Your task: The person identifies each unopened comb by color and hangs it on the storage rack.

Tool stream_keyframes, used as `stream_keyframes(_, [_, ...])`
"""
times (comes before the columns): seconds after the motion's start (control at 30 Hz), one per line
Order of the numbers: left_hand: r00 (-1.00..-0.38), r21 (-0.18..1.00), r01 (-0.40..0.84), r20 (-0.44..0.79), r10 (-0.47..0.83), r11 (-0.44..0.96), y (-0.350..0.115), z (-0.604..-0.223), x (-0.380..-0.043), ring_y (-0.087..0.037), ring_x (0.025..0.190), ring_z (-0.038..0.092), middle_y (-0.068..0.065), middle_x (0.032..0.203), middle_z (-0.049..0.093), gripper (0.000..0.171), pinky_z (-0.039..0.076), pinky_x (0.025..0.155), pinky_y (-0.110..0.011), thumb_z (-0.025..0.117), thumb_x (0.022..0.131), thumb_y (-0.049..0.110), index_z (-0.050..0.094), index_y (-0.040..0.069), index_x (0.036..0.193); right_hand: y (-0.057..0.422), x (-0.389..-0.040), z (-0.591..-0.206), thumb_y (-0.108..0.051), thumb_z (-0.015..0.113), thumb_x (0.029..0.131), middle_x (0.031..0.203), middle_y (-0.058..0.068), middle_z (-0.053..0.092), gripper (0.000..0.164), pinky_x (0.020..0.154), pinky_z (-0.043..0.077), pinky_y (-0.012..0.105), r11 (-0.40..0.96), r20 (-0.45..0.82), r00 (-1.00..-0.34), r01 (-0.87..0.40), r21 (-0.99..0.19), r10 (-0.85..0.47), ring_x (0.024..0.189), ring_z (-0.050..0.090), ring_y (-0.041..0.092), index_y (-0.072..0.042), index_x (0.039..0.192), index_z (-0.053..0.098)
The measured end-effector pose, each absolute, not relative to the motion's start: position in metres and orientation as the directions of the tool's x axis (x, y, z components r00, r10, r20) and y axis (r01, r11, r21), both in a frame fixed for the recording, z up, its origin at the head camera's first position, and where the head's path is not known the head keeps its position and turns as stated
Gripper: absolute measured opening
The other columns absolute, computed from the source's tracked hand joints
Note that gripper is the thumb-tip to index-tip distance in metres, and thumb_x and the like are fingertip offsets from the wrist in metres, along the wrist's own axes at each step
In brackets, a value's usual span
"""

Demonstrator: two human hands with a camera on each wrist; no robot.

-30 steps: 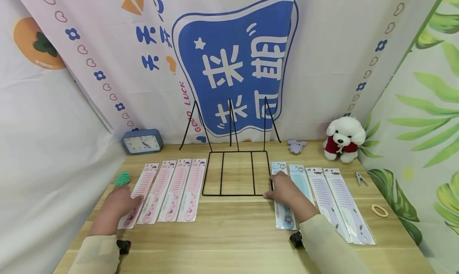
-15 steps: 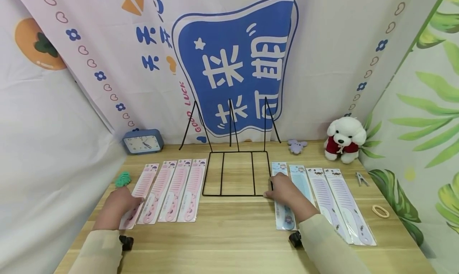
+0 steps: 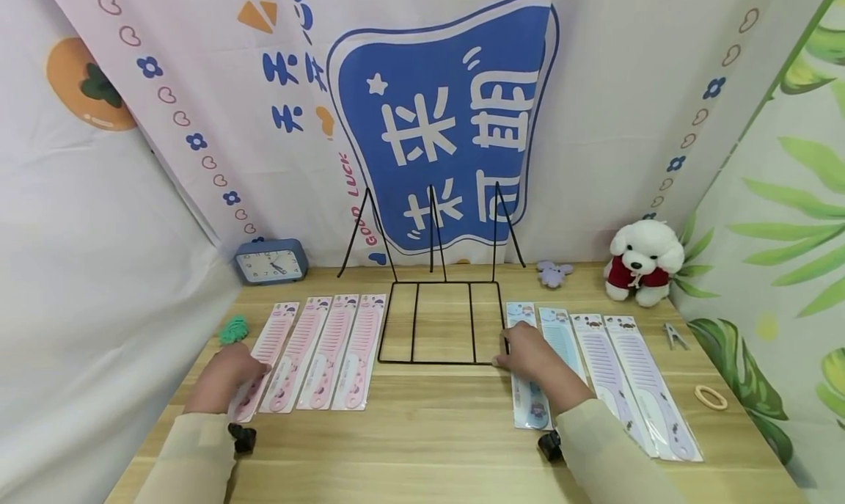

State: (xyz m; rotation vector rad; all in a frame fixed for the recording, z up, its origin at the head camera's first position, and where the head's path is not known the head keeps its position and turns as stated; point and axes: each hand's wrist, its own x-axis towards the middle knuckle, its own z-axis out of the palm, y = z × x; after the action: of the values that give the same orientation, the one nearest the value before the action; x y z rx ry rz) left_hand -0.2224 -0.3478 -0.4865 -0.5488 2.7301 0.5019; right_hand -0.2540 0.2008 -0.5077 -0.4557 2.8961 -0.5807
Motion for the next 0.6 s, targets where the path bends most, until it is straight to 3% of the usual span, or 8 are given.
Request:
stream_keyframes(0.4, [-0.883, 0.343, -0.419, -0.367, -0.291, 0.841, -0.352, -0.489, -0.224, -0.051, 0.108, 0.066, -0.040, 0.117, 0.065, 0.064, 0.055, 0.105, -0.064, 0.079, 0.095, 0.024, 0.055, -0.026, 0.125, 0.200, -0.256, -0.505, -0.026, 0.086, 0.096, 0.131, 0.033, 0.068, 0.060, 0.108, 0.057, 0.061, 0.892, -0.114, -0.940, -0.261, -0.369, -0.322, 0.125, 0.066, 0.049, 0.010, 0.140, 0.067])
stream_keyframes(0.5, [-0.889, 0.384, -0.421, -0.356, -0.289, 0.822, -0.356, -0.493, -0.221, -0.047, 0.101, 0.067, -0.037, 0.110, 0.066, 0.060, 0.058, 0.096, -0.058, 0.078, 0.095, 0.023, 0.055, -0.026, 0.122, 0.199, -0.255, -0.504, -0.026, 0.086, 0.096, 0.132, 0.032, 0.068, 0.060, 0.107, 0.057, 0.060, 0.895, -0.125, -0.940, -0.252, -0.369, -0.316, 0.125, 0.066, 0.048, 0.010, 0.140, 0.067])
stream_keyframes(0.6, [-0.887, 0.469, -0.446, -0.344, -0.308, 0.762, -0.361, -0.496, -0.218, -0.039, 0.089, 0.066, -0.031, 0.101, 0.066, 0.049, 0.060, 0.078, -0.047, 0.073, 0.098, 0.017, 0.057, -0.023, 0.121, 0.198, -0.254, -0.505, -0.026, 0.086, 0.097, 0.131, 0.032, 0.068, 0.059, 0.106, 0.058, 0.059, 0.897, -0.129, -0.940, -0.252, -0.363, -0.316, 0.125, 0.067, 0.047, 0.009, 0.140, 0.068])
